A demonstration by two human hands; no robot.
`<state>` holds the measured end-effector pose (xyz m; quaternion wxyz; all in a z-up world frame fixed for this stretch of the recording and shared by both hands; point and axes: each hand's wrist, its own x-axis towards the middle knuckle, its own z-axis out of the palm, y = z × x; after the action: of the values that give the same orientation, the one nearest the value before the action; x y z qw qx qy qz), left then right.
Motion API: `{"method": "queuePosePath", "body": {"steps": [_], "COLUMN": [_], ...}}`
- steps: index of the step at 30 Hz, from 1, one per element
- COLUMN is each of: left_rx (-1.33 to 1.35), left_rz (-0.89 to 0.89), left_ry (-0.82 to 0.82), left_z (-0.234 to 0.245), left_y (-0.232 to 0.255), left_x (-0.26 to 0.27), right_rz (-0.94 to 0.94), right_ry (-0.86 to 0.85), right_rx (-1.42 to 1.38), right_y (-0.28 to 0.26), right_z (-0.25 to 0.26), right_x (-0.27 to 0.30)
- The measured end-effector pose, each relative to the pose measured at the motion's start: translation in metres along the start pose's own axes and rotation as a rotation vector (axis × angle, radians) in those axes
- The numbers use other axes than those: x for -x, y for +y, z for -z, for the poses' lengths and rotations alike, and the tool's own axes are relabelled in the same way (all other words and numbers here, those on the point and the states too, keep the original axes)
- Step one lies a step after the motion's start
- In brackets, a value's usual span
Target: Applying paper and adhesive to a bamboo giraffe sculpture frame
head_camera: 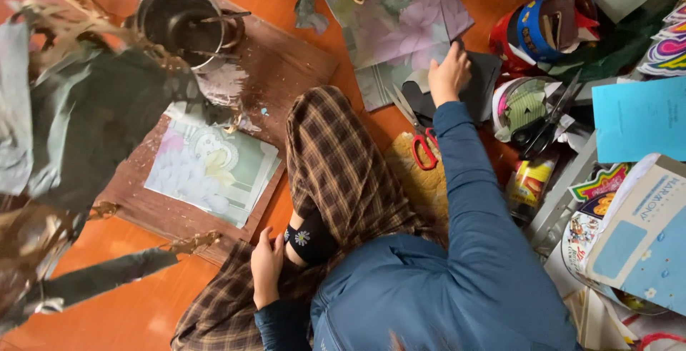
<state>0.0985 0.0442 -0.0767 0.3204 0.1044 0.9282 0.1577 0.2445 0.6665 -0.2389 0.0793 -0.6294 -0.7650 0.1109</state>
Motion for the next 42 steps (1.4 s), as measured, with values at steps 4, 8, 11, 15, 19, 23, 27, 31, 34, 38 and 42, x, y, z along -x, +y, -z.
{"method": "queuePosePath", "body": {"steps": [4, 8, 11, 15, 19, 23, 27, 31, 34, 38, 42], "left_rx": [-0.010, -0.028, 0.019, 0.121, 0.028, 0.140, -0.063, -0.288, 0.178, -0.063, 0.306], "left_rz": [0.052, 0.075, -0.007, -0.164, -0.229, 0.009, 0.019, 0.098, -0.128, -0.158, -0.055], "left_ry": [-0.079, -0.108, -0.046, 0.126, 0.587, 0.875, 0.966, 1.043, 0.752, 0.595, 0.395], "left_z": [0.001, 0.000, -0.008, 0.020, 0.058, 0.055, 0.052, 0.009, 0.004, -0.024, -0.019], "left_y": [0.006, 0.007, -0.008, -0.016, -0.037, -0.094, -0.077, -0.065, -0.050, -0.054, -0.046], "left_x": [-0.008, -0.012, -0.014, 0.009, 0.057, 0.089, 0.085, 0.037, 0.019, -0.007, -0.023], "right_rz": [-0.195, -0.191, -0.089, -0.003, 0.438, 0.899, 1.104, 1.285, 1.710, 1.591, 1.570], "right_ry": [-0.066, -0.061, 0.065, 0.208, 0.285, 0.148, -0.166, -0.656, -0.357, -0.475, -0.458], "right_rx": [-0.142, -0.407, -0.451, -0.373, -0.395, -0.582, -0.788, -0.605, -0.375, -0.031, -0.099], "right_y": [0.015, 0.029, 0.038, 0.037, -0.038, -0.149, -0.249, -0.283, -0.315, -0.326, -0.318], "right_z": [-0.002, -0.012, -0.022, -0.024, 0.043, 0.101, 0.142, 0.021, -0.036, -0.025, -0.046], "right_x": [-0.015, -0.029, -0.066, -0.107, -0.059, 0.064, 0.225, 0.327, 0.368, 0.390, 0.383]}}
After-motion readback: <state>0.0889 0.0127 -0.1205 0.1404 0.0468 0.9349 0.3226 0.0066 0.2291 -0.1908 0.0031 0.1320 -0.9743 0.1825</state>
